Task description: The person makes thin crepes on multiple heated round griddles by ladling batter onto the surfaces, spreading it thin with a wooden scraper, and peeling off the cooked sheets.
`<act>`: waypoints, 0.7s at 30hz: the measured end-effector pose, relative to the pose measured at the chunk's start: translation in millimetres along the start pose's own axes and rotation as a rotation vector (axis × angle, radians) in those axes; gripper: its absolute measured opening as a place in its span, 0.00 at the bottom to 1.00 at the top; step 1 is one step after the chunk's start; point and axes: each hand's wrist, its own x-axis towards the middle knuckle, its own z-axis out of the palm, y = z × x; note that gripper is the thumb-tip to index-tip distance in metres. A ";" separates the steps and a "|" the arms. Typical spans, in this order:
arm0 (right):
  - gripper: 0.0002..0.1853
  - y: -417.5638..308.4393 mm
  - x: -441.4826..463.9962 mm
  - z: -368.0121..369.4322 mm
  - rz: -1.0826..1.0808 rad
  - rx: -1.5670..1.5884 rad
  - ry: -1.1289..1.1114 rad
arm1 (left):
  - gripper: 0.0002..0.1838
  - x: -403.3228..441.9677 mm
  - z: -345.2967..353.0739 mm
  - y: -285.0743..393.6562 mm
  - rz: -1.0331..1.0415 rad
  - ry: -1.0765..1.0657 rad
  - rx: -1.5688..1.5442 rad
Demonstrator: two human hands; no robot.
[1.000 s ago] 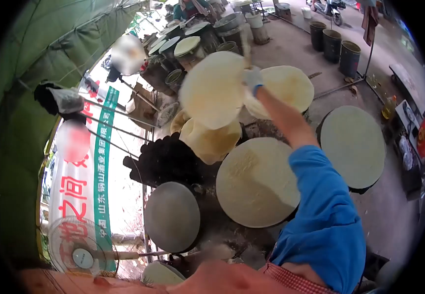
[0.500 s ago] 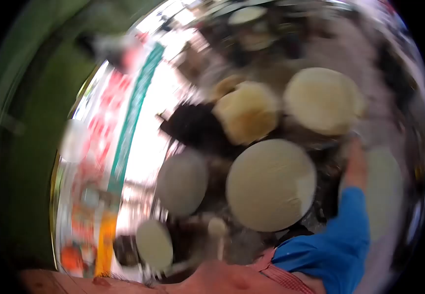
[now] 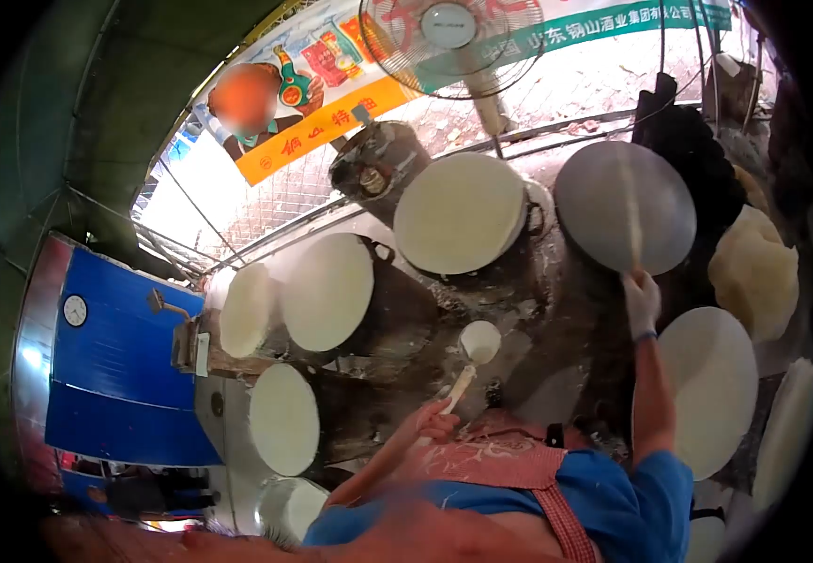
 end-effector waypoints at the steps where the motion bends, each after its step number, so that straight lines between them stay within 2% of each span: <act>1: 0.18 -25.4 2.1 53.7 0.042 -0.085 -0.012 | 0.25 -21.8 23.5 3.9 -0.003 0.219 -0.083; 3: 0.22 -86.9 -1.8 132.1 0.138 -0.057 -0.167 | 0.25 -53.1 29.9 21.4 0.115 0.288 -0.121; 4: 0.24 -84.8 7.2 169.3 0.004 -0.144 -0.144 | 0.25 -67.2 25.3 27.1 0.105 0.246 -0.190; 6: 0.24 -125.7 14.0 217.5 0.085 -0.211 -0.083 | 0.24 -92.9 20.0 41.8 0.082 0.136 -0.236; 8: 0.23 -131.1 26.0 258.6 0.164 -0.182 0.013 | 0.24 -112.0 15.9 51.9 0.060 0.004 -0.198; 10: 0.25 -118.7 34.5 283.0 0.191 -0.074 0.038 | 0.24 -127.7 9.0 65.4 0.099 0.016 -0.231; 11: 0.25 -123.9 33.8 284.6 0.238 -0.105 0.020 | 0.23 -133.1 7.1 70.8 0.118 0.020 -0.245; 14: 0.26 -138.8 15.0 273.4 0.183 -0.256 0.005 | 0.22 -141.2 34.1 82.1 0.305 0.154 -0.215; 15: 0.27 -147.9 4.0 263.3 0.159 -0.264 -0.053 | 0.21 -139.0 49.1 87.7 0.311 0.129 -0.301; 16: 0.26 -147.7 -4.5 252.7 0.128 -0.215 -0.182 | 0.19 -133.9 53.8 98.7 0.354 0.127 -0.262; 17: 0.26 -143.4 -12.7 240.6 0.100 -0.163 -0.310 | 0.17 -125.0 64.2 108.8 0.474 0.127 0.066; 18: 0.26 -137.3 -19.5 231.8 0.071 -0.108 -0.437 | 0.18 -110.6 87.3 117.6 0.645 0.358 0.213; 19: 0.25 -129.1 -23.9 226.0 0.083 -0.006 -0.500 | 0.21 -98.9 111.2 123.1 0.744 0.370 0.561; 21: 0.24 -120.6 -32.1 217.8 0.111 0.222 -0.619 | 0.17 -63.3 152.7 143.5 0.865 0.294 0.526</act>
